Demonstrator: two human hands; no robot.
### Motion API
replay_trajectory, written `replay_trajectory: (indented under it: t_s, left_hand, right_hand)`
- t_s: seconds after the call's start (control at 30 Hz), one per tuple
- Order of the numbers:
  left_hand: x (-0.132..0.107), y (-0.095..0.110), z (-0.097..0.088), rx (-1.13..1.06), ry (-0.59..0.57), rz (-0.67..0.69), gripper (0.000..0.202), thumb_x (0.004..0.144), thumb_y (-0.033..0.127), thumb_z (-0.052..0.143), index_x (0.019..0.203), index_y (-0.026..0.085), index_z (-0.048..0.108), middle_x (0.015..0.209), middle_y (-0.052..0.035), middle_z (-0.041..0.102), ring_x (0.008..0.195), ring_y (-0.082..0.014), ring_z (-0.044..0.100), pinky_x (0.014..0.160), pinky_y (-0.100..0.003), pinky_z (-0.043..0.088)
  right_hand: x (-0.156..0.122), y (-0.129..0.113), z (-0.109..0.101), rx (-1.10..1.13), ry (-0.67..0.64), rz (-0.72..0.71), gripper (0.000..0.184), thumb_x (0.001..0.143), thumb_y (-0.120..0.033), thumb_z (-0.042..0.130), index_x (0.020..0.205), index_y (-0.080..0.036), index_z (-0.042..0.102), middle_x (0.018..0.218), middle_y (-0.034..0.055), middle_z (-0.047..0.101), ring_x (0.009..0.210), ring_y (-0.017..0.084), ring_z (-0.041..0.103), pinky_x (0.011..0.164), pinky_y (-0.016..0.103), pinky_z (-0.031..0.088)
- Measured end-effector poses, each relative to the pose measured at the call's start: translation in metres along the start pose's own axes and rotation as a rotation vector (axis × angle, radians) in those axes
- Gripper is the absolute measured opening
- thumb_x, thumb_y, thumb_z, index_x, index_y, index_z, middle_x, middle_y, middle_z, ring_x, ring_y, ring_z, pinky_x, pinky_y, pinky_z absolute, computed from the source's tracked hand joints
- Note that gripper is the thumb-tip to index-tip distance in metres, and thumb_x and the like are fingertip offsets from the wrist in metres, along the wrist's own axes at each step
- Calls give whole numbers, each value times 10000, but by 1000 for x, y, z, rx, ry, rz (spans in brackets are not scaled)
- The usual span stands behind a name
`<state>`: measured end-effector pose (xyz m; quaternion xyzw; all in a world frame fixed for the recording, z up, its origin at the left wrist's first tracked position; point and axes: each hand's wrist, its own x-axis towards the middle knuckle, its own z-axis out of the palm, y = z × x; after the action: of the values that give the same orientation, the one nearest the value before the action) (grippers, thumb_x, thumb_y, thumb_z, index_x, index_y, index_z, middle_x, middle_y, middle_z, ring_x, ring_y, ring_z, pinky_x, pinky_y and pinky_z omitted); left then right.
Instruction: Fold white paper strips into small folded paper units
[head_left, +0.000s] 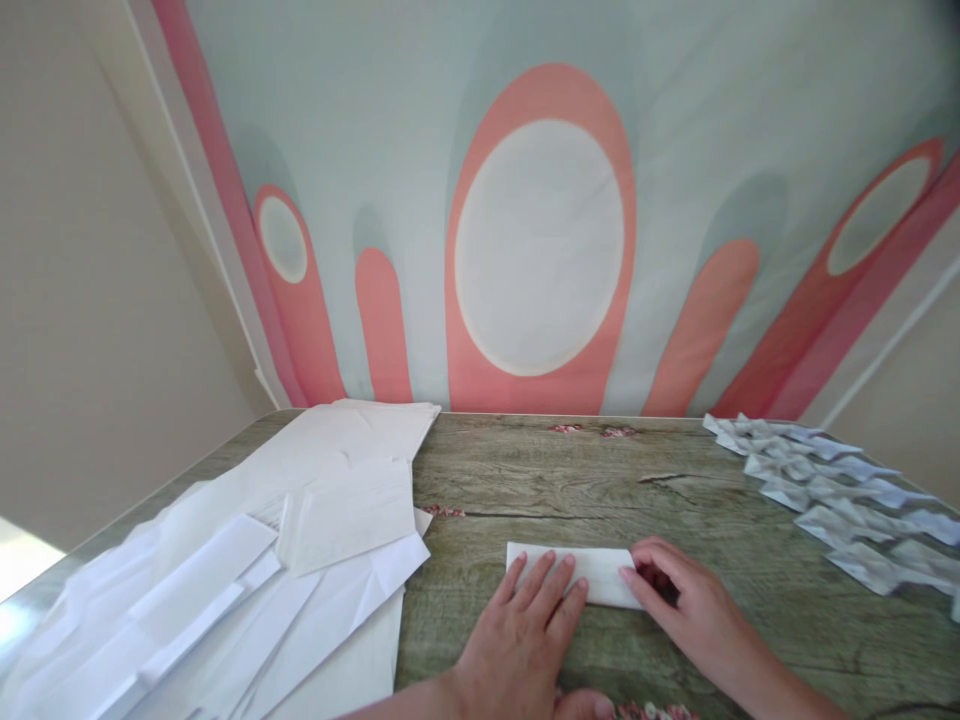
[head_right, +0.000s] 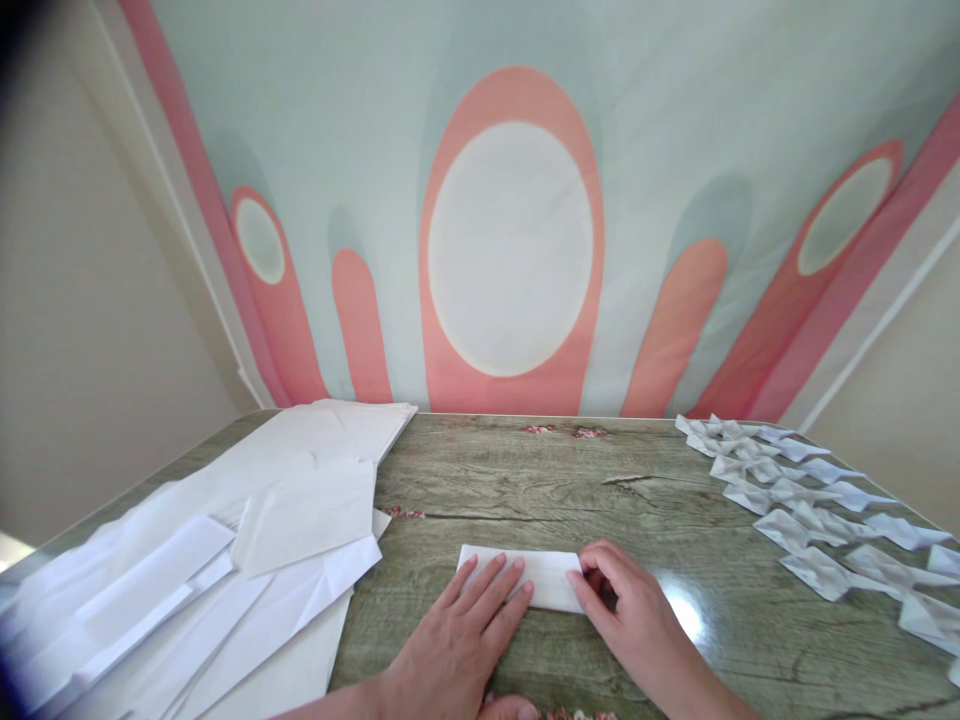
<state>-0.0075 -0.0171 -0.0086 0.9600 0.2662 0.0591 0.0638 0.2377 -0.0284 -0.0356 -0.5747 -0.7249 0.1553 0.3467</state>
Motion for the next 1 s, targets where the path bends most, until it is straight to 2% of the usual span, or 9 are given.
replay_trajectory:
  t_s: [0.1, 0.2, 0.3, 0.43, 0.53, 0.8, 1.0]
  left_hand:
    - [0, 0, 1, -8, -2, -5, 762, 846, 649, 298, 1428, 180, 150, 1478, -99, 148, 1344, -304, 140, 1090, -481, 142]
    - [0, 0, 1, -19, -10, -12, 763, 847, 651, 292, 1429, 181, 140, 1478, -102, 143, 1344, -304, 140, 1088, -485, 145]
    - [0, 0, -1, -26, -19, -10, 760, 848, 646, 296, 1427, 174, 153, 1475, -107, 158, 1343, -304, 146, 1087, -488, 148]
    - [0, 1, -2, -43, -27, -16, 749, 852, 642, 290, 1423, 172, 170, 1474, -106, 162, 1343, -298, 149, 1089, -486, 146]
    - [1, 2, -4, -60, -26, -21, 746, 850, 645, 292, 1418, 171, 194, 1471, -108, 176, 1341, -304, 156, 1089, -490, 141]
    - [2, 5, -11, -126, -41, -39, 721, 856, 631, 298, 1408, 173, 233, 1464, -118, 203, 1337, -316, 164, 1083, -514, 129]
    - [1, 6, -11, -136, -44, -49, 724, 858, 633, 281, 1415, 176, 206, 1471, -112, 181, 1342, -311, 144, 1084, -512, 126]
  right_hand:
    - [-1, 2, 1, 1, 58, 22, 188, 836, -369, 498, 928, -218, 561, 774, 14, 595, 654, 154, 571, 608, 266, 486]
    - [-1, 2, 0, 4, 76, 3, 235, 839, -369, 498, 1006, -220, 567, 926, 56, 616, 737, 170, 595, 645, 284, 509]
    - [-1, -2, -2, -9, 57, -53, 232, 856, -360, 486, 1013, -232, 599, 1053, 82, 606, 910, 207, 590, 760, 330, 512]
    - [-1, -10, -6, -50, -23, -129, 259, 857, -338, 509, 1084, -248, 597, 1086, 67, 617, 1043, 226, 539, 897, 404, 460]
    - [-1, -12, -6, -70, -63, -152, 272, 857, -329, 515, 1104, -250, 597, 1117, 66, 614, 1061, 231, 530, 902, 421, 458]
    - [-2, -9, -5, -136, -52, -185, 301, 832, -373, 547, 1101, -252, 609, 1130, 68, 618, 1063, 239, 537, 907, 435, 451]
    - [-2, -8, -6, -160, -67, -210, 356, 803, -403, 591, 1130, -265, 594, 1119, 71, 622, 1043, 248, 541, 871, 439, 456]
